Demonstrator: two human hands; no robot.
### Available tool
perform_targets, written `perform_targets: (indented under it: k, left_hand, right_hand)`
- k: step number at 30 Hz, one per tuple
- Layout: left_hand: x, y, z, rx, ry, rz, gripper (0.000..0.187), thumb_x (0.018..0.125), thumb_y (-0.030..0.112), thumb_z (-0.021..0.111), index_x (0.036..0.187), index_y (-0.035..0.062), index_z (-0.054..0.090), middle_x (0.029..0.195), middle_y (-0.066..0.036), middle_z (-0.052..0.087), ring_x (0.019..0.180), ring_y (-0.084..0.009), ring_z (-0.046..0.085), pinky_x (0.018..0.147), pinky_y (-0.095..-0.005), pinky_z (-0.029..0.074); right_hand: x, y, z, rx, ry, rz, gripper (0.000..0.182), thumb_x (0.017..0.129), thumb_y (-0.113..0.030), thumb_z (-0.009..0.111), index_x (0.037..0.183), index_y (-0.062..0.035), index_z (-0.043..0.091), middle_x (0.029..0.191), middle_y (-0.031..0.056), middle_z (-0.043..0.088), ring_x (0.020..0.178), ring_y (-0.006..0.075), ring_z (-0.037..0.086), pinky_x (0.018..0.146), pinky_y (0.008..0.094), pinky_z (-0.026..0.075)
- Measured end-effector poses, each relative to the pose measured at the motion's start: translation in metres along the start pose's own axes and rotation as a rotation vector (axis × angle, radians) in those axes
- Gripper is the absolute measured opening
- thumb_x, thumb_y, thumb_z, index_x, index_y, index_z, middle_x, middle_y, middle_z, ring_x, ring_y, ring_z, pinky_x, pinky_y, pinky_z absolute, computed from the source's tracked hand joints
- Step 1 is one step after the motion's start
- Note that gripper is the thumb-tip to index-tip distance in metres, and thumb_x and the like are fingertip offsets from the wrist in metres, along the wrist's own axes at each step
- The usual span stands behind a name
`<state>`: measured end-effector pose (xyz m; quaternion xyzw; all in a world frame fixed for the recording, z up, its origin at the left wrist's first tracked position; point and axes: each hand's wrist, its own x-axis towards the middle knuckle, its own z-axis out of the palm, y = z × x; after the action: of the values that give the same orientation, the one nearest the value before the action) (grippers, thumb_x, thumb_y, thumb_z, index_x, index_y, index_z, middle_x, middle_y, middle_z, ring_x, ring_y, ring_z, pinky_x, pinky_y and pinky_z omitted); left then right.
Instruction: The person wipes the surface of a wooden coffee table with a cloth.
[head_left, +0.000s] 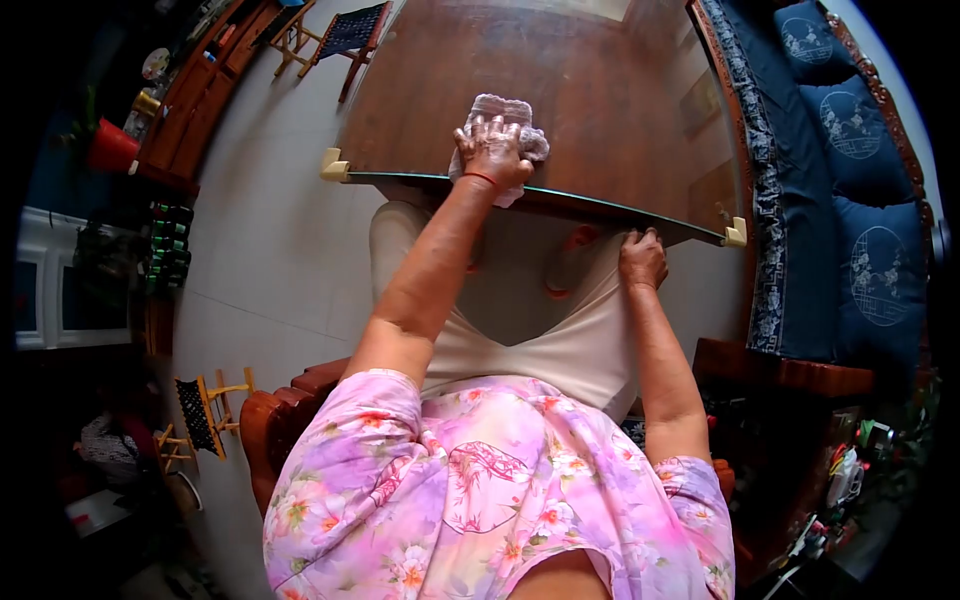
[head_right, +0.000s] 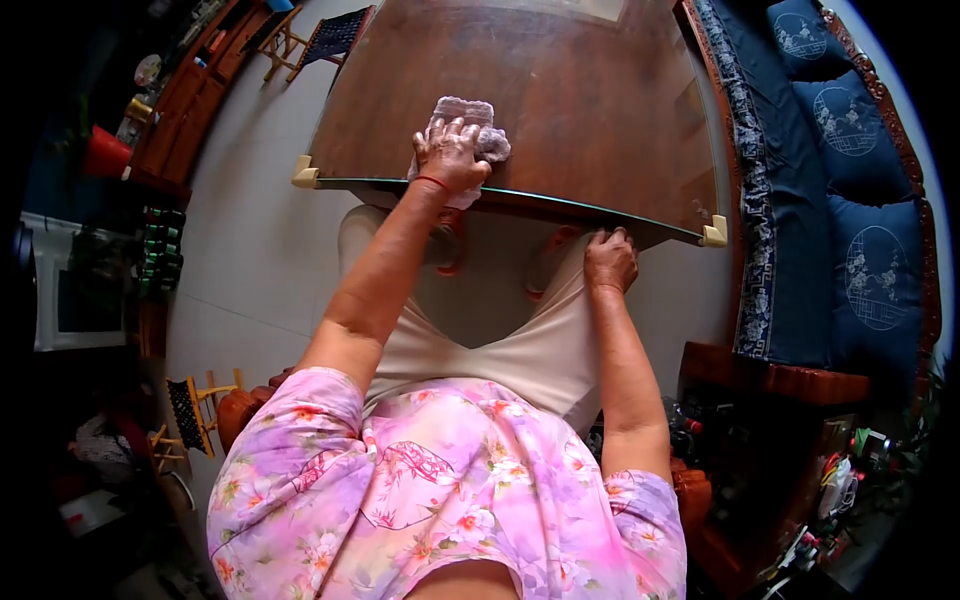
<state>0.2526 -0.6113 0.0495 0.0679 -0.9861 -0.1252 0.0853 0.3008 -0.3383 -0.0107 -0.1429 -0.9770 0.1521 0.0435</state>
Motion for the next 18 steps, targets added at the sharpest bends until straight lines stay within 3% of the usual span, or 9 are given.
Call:
perform_targets:
  k: [2,4,5,7,9,12,15,18]
  left_hand:
    - [-0.001,-0.012,-0.006,-0.188,0.044,0.067,0.06,0.069,0.042,0.066,0.125,0.0238,0.055,0.137,-0.009,0.046,0.132,-0.03,0.034,0.105,-0.0599,0.019]
    - [-0.01,-0.03,-0.033,-0.468,0.115,-0.01,0.063,0.07,0.04,0.069,0.126,0.0153,0.054,0.138,-0.012,0.045,0.132,-0.0283,0.035,0.108,-0.0582,0.015]
    - [-0.017,-0.048,-0.033,-0.407,0.323,-0.021,0.049,0.075,0.032,0.066,0.118,0.009,0.059,0.127,-0.013,0.055,0.122,-0.0275,0.048,0.105,-0.0478,0.029]
    - [-0.038,-0.081,-0.032,-0.56,0.591,-0.176,0.03,0.078,0.021,0.064,0.104,0.0056,0.066,0.109,-0.013,0.064,0.103,-0.0273,0.061,0.091,-0.0365,0.045]
    - [-0.067,-0.102,-0.035,-0.558,0.657,-0.257,0.02,0.077,0.016,0.061,0.093,0.0055,0.068,0.096,-0.012,0.067,0.09,-0.0303,0.064,0.082,-0.0346,0.05]
    - [-0.096,-0.127,-0.025,-0.396,0.621,-0.166,0.016,0.079,0.014,0.061,0.092,0.0076,0.068,0.091,-0.009,0.067,0.079,-0.0249,0.065,0.073,-0.0337,0.052]
    - [-0.11,-0.134,-0.013,-0.404,0.508,-0.17,0.014,0.079,0.015,0.06,0.09,0.01,0.068,0.09,-0.008,0.067,0.077,-0.0262,0.065,0.072,-0.0349,0.052]
    - [-0.122,-0.144,0.014,-0.328,0.39,-0.171,0.014,0.079,0.017,0.06,0.088,0.0125,0.069,0.088,-0.008,0.066,0.076,-0.0276,0.064,0.07,-0.0358,0.052]
  right_hand:
    - [-0.003,0.006,0.002,0.038,0.047,-0.016,0.036,0.086,-0.034,0.05,0.104,-0.0045,0.059,0.109,0.0178,0.061,0.102,0.0357,0.058,0.087,0.0461,0.047]
    - [-0.007,0.017,0.013,0.025,0.184,-0.125,0.038,0.083,-0.031,0.054,0.11,-0.0053,0.057,0.117,0.0168,0.057,0.109,0.0338,0.054,0.092,0.0462,0.042]
    - [-0.009,0.022,0.018,0.02,0.25,-0.18,0.039,0.082,-0.029,0.056,0.113,-0.0056,0.056,0.121,0.0162,0.056,0.113,0.0329,0.052,0.095,0.0463,0.04]
    - [-0.017,0.019,0.015,0.031,0.36,-0.327,0.045,0.079,-0.026,0.058,0.119,-0.0061,0.053,0.128,0.0151,0.05,0.119,0.0313,0.047,0.1,0.0476,0.035]
    - [-0.026,0.001,0.008,0.058,0.406,-0.468,0.053,0.076,-0.022,0.061,0.125,-0.005,0.049,0.136,0.0156,0.042,0.127,0.0304,0.039,0.104,0.0498,0.028]
    - [-0.046,-0.075,-0.013,0.224,0.434,-0.691,0.055,0.075,-0.02,0.06,0.125,-0.0017,0.047,0.134,0.0179,0.041,0.126,0.0321,0.039,0.103,0.049,0.028]
    - [-0.057,-0.158,-0.018,0.512,0.358,-0.811,0.06,0.075,-0.02,0.064,0.127,-0.0015,0.044,0.136,0.0209,0.04,0.126,0.0367,0.038,0.104,0.0508,0.026]
    - [-0.06,-0.226,0.002,0.495,0.295,-0.752,0.064,0.075,-0.03,0.063,0.13,-0.0042,0.043,0.14,0.0205,0.036,0.13,0.0363,0.033,0.106,0.0543,0.021]
